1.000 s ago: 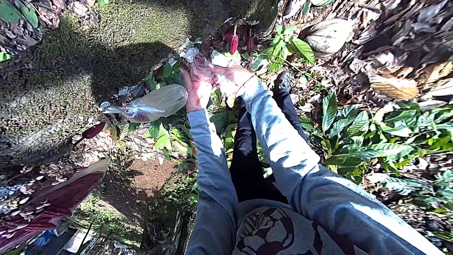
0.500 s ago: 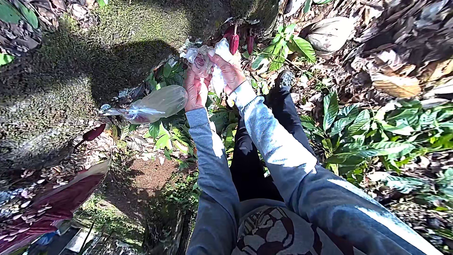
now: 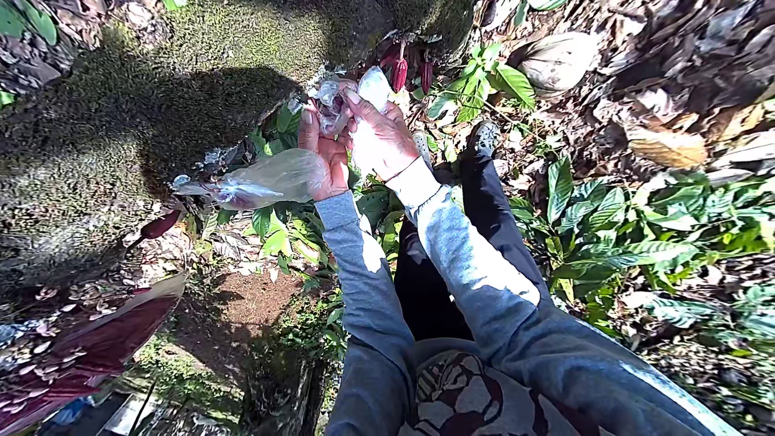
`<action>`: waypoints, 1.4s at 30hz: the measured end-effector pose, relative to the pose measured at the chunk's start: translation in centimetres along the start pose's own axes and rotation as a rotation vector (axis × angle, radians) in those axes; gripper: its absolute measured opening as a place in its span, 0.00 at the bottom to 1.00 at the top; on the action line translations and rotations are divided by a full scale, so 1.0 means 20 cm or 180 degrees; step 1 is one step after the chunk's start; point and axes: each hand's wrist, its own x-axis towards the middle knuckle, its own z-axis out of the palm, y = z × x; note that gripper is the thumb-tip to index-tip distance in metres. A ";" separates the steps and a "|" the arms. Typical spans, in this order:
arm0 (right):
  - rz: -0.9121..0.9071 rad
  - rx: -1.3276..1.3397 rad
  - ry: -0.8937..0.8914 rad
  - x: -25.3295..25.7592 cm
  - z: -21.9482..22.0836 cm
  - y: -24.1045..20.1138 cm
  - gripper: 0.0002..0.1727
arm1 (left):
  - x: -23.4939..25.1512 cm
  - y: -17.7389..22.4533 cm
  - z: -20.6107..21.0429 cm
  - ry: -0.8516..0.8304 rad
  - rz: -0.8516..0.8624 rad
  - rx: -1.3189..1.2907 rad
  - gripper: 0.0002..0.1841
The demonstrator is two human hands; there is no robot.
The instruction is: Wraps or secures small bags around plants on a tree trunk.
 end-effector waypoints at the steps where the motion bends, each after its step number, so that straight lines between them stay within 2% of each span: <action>1: 0.0013 -0.0051 -0.0036 -0.01 0.02 -0.02 0.11 | 0.00 0.01 0.02 -0.0041 0.0064 -0.0001 0.14; 4: 0.0038 -0.0128 -0.0194 -0.04 0.06 -0.06 0.11 | -0.02 0.03 0.05 -0.0140 0.0228 -0.0121 0.15; 7: -0.0041 -0.0171 -0.0195 -0.05 0.08 -0.07 0.13 | -0.02 0.06 0.08 0.0079 0.0391 -0.0122 0.15; 9: -0.0083 -0.0298 -0.0131 -0.06 0.07 -0.08 0.17 | -0.02 0.06 0.10 0.0292 0.0376 -0.0023 0.17; 10: -0.0068 -0.0433 -0.0057 -0.06 0.07 -0.08 0.23 | -0.02 0.06 0.09 0.0347 0.0346 0.0027 0.17; 12: -0.0012 -0.0792 0.0154 -0.07 0.07 -0.10 0.30 | -0.02 0.04 0.06 0.0290 0.0368 0.0092 0.16; 14: 0.0101 -0.1020 0.0355 -0.08 0.07 -0.10 0.27 | -0.03 0.03 0.06 0.0309 0.0395 0.0503 0.13; 17: 0.0120 -0.1130 0.0414 -0.07 0.08 -0.10 0.17 | -0.04 0.02 0.09 0.0670 0.0488 0.0947 0.13; 21: 0.0015 -0.1080 0.0350 -0.05 0.08 -0.11 0.14 | -0.03 0.02 0.09 0.0713 0.0727 0.0870 0.12; 26: 0.0125 -0.0808 0.0120 -0.08 0.12 -0.14 0.14 | -0.03 0.07 0.17 0.0761 0.0614 0.1046 0.12; 31: 0.0015 -0.0678 -0.0138 -0.09 0.17 -0.17 0.11 | -0.06 0.10 0.21 0.0505 0.0836 0.0493 0.09; 34: 0.0012 -0.0589 -0.0181 -0.09 0.13 -0.16 0.13 | -0.06 0.09 0.18 0.0307 0.0738 0.0210 0.10; 38: -0.0105 -0.0663 0.0223 -0.03 0.06 -0.10 0.14 | -0.04 0.06 0.12 0.0644 0.0614 0.0124 0.14; 42: -0.0199 -0.0925 0.0670 0.02 0.04 0.00 0.14 | -0.01 0.01 0.02 0.0432 0.0194 -0.0019 0.19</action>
